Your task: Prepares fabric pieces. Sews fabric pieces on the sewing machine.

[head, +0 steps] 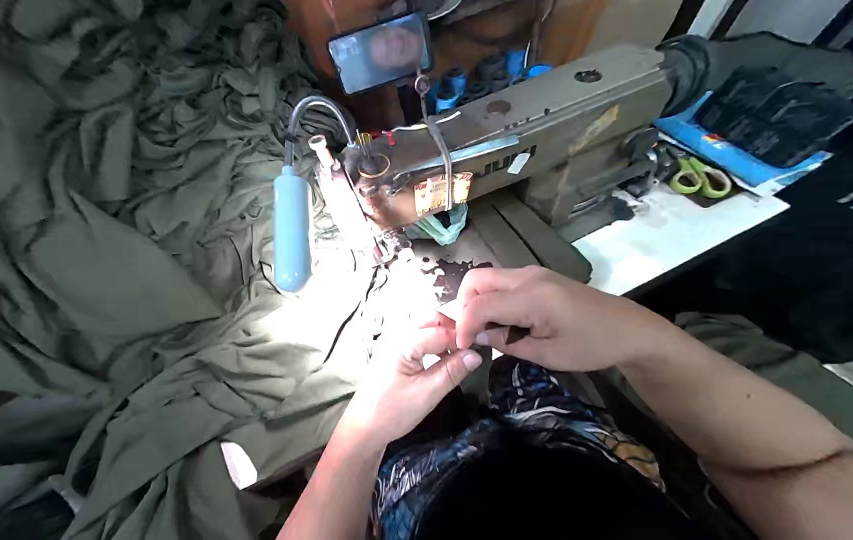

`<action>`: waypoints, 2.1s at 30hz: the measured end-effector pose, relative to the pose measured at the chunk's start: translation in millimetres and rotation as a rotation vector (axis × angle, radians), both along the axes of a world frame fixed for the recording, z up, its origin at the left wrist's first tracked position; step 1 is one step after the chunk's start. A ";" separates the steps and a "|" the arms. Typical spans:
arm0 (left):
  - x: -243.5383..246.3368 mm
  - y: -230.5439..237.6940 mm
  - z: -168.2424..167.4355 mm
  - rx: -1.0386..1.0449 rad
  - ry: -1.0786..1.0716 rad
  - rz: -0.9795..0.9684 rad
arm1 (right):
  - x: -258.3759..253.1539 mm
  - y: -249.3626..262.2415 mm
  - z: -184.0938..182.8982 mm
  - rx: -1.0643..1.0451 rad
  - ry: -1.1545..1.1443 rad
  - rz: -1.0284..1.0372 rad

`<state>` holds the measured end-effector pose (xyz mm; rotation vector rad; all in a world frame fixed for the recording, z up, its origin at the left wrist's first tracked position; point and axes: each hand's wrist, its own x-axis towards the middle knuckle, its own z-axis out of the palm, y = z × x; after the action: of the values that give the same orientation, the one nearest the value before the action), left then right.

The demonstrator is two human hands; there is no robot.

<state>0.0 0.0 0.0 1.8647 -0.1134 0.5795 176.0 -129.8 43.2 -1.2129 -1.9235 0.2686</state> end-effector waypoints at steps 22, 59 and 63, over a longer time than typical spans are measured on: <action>30.0 -20.3 -16.3 -0.442 -0.180 0.517 | -30.4 13.5 -94.2 0.124 0.609 -0.252; 14.1 -26.2 -24.0 -0.357 0.252 0.265 | -18.9 -19.2 -83.8 -0.168 0.560 -0.413; 13.8 -34.3 -27.7 -0.170 0.259 0.273 | -21.1 -18.7 -81.4 -0.116 0.545 -0.384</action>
<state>13.8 -34.3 -27.7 1.7835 0.3559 0.5097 154.9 -148.5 -38.2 -1.3845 -1.1989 0.4552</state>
